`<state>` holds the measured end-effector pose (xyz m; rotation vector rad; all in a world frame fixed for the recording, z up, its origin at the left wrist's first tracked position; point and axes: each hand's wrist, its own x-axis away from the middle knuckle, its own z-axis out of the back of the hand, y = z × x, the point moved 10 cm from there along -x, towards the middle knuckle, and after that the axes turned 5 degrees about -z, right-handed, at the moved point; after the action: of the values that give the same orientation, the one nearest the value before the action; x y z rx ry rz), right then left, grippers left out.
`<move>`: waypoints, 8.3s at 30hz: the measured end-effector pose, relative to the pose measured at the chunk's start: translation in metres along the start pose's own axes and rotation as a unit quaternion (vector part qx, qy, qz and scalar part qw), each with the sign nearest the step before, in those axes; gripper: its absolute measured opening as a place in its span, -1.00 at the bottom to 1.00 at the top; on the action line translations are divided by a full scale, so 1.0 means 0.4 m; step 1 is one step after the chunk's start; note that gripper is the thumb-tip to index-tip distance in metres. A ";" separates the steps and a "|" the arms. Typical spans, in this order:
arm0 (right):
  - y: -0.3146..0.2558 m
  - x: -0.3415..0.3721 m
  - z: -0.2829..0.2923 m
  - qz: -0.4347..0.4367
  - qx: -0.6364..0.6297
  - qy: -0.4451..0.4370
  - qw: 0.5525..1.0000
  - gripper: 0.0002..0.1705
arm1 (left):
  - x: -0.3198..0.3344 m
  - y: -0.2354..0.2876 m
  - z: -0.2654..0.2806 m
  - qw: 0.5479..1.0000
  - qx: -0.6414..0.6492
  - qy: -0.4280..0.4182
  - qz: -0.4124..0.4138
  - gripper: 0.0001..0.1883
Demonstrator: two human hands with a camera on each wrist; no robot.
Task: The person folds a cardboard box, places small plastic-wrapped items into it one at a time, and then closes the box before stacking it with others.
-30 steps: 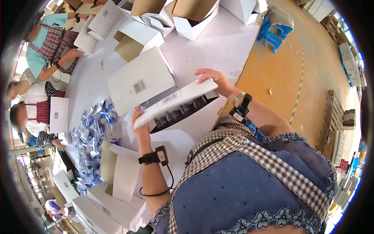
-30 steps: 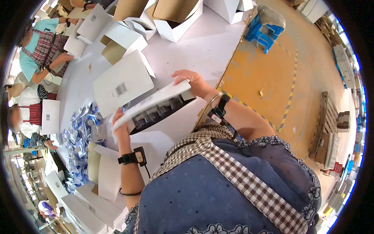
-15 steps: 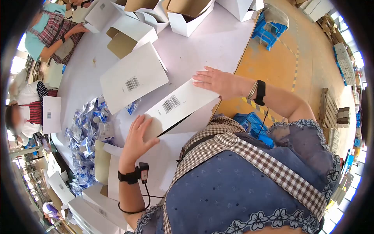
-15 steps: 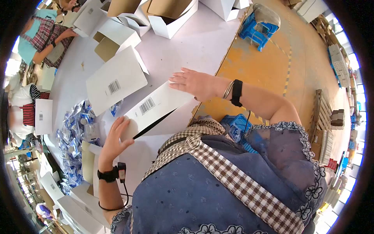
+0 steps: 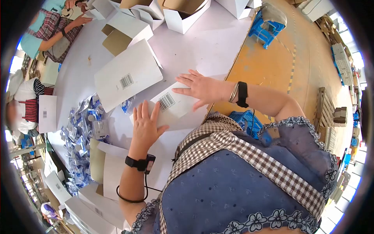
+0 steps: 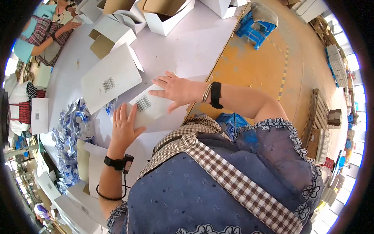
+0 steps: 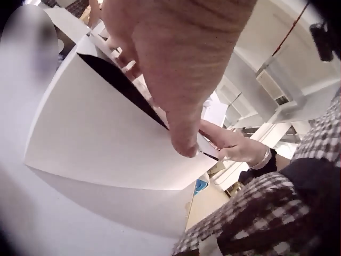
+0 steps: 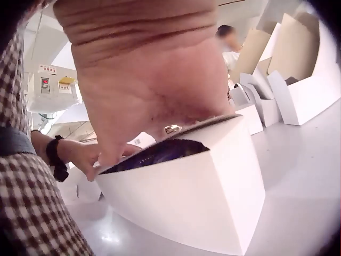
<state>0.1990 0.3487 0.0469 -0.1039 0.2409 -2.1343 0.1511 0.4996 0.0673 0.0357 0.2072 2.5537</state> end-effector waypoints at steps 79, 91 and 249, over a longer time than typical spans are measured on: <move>0.054 0.155 -0.012 -0.008 -0.049 0.169 0.984 -0.59 | 0.064 -0.019 -0.005 0.993 -0.061 0.104 0.004 -0.53; -0.029 0.059 -0.049 -0.009 0.037 0.123 0.992 -0.47 | 0.232 -0.155 -0.011 0.951 0.152 0.243 0.112 -0.62; 0.152 0.029 0.053 -0.068 -0.324 0.199 0.922 -0.44 | 0.312 -0.169 -0.082 0.759 0.461 0.379 0.260 -0.40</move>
<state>0.2462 0.3040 0.0543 -0.0681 1.2094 -2.1131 0.0813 0.6193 0.0222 -0.6581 1.9828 2.5245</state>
